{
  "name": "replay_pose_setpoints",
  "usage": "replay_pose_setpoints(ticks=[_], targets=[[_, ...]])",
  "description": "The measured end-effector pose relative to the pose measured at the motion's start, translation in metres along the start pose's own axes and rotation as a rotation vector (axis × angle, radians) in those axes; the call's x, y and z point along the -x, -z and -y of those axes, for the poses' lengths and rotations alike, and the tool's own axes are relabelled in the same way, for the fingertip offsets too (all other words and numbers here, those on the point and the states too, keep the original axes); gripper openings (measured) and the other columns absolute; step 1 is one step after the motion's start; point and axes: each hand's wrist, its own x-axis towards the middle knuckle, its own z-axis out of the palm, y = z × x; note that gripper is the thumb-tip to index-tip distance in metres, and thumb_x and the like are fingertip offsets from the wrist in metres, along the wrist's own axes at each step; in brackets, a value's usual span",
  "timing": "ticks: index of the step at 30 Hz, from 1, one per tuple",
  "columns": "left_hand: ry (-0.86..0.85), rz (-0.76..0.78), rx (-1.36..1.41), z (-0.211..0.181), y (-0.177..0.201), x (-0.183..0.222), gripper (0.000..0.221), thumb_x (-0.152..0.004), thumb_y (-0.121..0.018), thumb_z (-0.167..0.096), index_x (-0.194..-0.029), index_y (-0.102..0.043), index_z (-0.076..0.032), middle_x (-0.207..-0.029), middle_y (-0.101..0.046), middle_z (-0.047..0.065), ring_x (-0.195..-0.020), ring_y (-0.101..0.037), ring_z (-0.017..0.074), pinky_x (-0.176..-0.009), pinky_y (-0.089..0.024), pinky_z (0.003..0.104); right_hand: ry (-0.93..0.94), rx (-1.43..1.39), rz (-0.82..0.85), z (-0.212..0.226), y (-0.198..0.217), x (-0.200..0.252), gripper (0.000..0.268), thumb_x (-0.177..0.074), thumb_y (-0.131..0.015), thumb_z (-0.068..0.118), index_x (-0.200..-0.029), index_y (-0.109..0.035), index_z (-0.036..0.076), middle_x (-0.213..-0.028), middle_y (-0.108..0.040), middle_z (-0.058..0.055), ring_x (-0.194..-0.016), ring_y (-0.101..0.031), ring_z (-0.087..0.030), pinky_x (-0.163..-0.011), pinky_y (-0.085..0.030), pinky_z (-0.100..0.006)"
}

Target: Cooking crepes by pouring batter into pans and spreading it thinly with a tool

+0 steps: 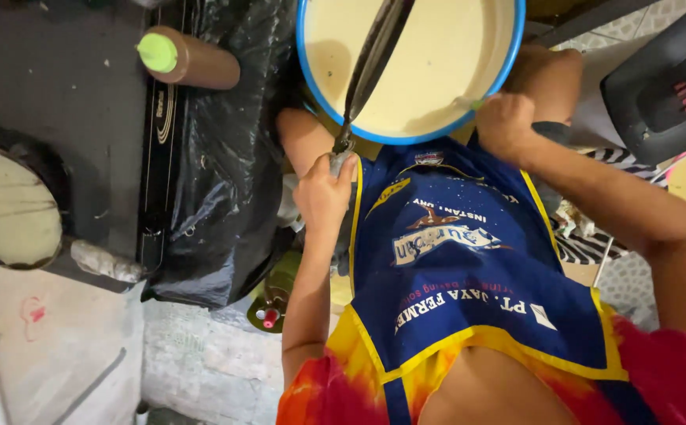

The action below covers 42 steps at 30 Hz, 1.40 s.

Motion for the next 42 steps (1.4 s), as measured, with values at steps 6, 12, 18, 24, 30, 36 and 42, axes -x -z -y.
replay_pose_setpoints(ticks=[6,12,18,24,30,36,42], targets=[[0.054,0.079,0.036,0.009,-0.002,-0.002,0.054,-0.091,-0.061,-0.065,-0.091,-0.067,-0.011,-0.078,-0.072,0.019,-0.076,-0.065,0.0510,-0.058,-0.046,0.059,0.084,0.351,-0.126,-0.063,0.132,0.022,0.021,-0.110,-0.052,0.031,-0.109,-0.070,0.021,-0.090,-0.074,0.005,-0.075,-0.070,-0.009,-0.061,-0.054,-0.024],[-0.098,-0.080,-0.048,0.022,-0.005,-0.010,0.052,-0.095,-0.062,-0.063,-0.082,-0.061,-0.013,-0.066,-0.067,0.014,-0.062,-0.066,0.0426,-0.051,-0.046,0.053,-0.081,0.620,-0.612,-0.150,0.129,0.051,0.008,-0.105,-0.054,0.038,-0.098,-0.058,0.039,-0.092,-0.058,0.013,-0.085,-0.055,-0.012,-0.070,-0.036,-0.030],[-0.213,-0.248,-0.318,0.030,-0.008,-0.031,0.049,-0.100,-0.058,-0.063,-0.082,-0.060,-0.017,-0.064,-0.061,0.003,-0.056,-0.064,0.0251,-0.045,-0.046,0.040,-0.054,0.315,-0.507,-0.209,0.097,0.057,0.055,-0.090,-0.058,0.053,-0.140,-0.078,0.047,-0.093,-0.076,0.007,-0.082,-0.075,-0.012,-0.074,-0.055,-0.024],[0.018,0.163,0.349,0.007,0.007,-0.071,0.054,-0.089,-0.075,-0.049,-0.066,-0.050,-0.007,-0.069,-0.060,0.013,-0.067,-0.058,0.0302,-0.065,-0.040,0.046,0.000,-0.081,-0.607,-0.170,0.130,0.095,0.058,-0.093,-0.066,0.043,-0.148,-0.084,0.040,-0.098,-0.079,0.001,-0.086,-0.077,-0.021,-0.070,-0.056,-0.032],[0.574,0.619,0.937,-0.023,0.026,-0.088,0.043,-0.090,-0.068,-0.047,-0.081,-0.067,-0.005,-0.055,-0.058,0.005,-0.038,-0.047,0.0126,-0.035,-0.030,0.027,-0.034,-0.060,-0.990,-0.107,0.180,0.106,0.045,-0.095,-0.080,0.041,-0.140,-0.087,0.040,-0.098,-0.071,0.012,-0.080,-0.069,-0.013,-0.061,-0.047,-0.027],[0.608,0.612,1.041,-0.013,0.034,-0.095,0.048,-0.090,-0.065,-0.051,-0.084,-0.065,-0.003,-0.058,-0.057,0.007,-0.038,-0.049,0.0130,-0.036,-0.031,0.026,-0.007,-0.015,-1.158,-0.097,0.196,0.085,0.045,-0.090,-0.088,0.031,-0.135,-0.084,0.036,-0.094,-0.064,0.007,-0.070,-0.056,-0.017,-0.060,-0.040,-0.030],[0.765,0.733,1.404,0.031,-0.037,-0.073,0.051,-0.084,-0.066,-0.065,-0.089,-0.058,-0.015,-0.057,-0.053,-0.003,-0.037,-0.045,0.0061,-0.032,-0.027,0.021,0.012,-0.033,-1.118,-0.093,0.218,0.072,0.046,-0.097,-0.082,0.023,-0.143,-0.080,0.028,-0.099,-0.065,0.003,-0.078,-0.062,-0.020,-0.061,-0.047,-0.032]])
